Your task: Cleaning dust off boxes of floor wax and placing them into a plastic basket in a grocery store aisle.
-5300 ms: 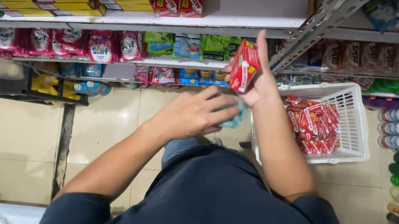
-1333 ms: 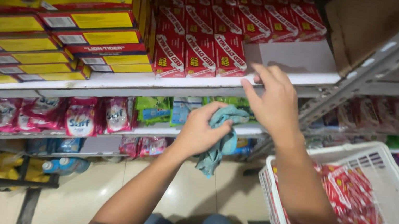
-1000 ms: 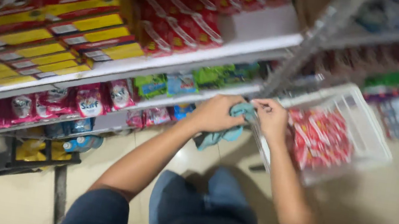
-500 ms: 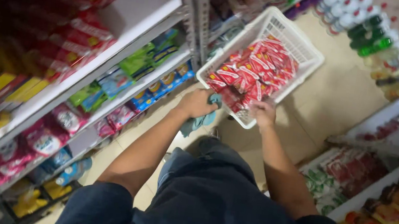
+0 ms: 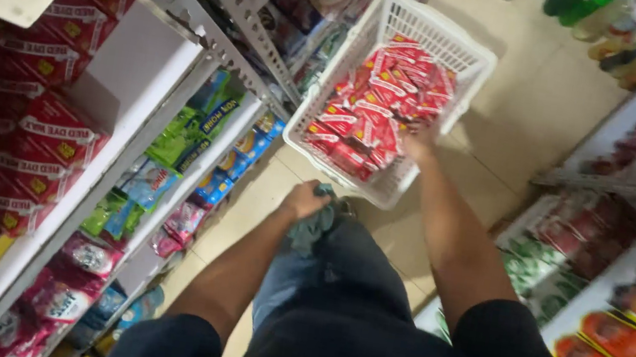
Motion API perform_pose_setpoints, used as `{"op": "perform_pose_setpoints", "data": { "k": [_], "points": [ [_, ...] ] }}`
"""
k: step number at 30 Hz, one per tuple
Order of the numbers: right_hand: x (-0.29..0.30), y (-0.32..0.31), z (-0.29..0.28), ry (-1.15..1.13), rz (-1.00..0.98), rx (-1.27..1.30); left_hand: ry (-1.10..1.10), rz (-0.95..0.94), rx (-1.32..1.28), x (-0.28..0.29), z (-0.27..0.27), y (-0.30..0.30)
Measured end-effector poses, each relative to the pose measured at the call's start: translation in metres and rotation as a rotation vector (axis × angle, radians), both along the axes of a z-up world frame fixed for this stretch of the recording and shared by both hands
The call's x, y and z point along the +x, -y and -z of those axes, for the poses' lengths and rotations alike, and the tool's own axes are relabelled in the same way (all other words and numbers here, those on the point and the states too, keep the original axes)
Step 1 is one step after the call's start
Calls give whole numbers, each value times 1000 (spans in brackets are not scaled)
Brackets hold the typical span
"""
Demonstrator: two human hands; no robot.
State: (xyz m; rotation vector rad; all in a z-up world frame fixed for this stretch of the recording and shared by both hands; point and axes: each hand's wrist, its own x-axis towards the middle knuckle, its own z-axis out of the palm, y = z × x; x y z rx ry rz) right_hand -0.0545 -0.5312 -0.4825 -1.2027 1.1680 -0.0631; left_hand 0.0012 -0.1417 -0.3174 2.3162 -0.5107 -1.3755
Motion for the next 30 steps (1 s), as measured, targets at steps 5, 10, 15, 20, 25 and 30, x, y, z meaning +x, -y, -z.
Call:
{"op": "perform_pose_setpoints", "data": {
  "k": [5, 10, 15, 20, 25, 30],
  "points": [
    [17, -18, -19, -244, -374, -491, -47, -2, 40, -14, 36, -16],
    [62, -6, 41, -326, -351, -533, -77, -27, 105, -19, 52, -35],
    [82, -29, -3, -275, -308, -543, -63, -114, 174, -14, 88, -69],
    [96, -17, 63, -367, -422, -735, -30, -164, 234, -5, 100, -75],
    [87, -14, 76, -383, -454, -640, -32, -160, 223, -11, 104, -77],
    [70, -51, -58, -35, -79, -382, -32, -162, 223, -24, 71, -77]
  ]
}}
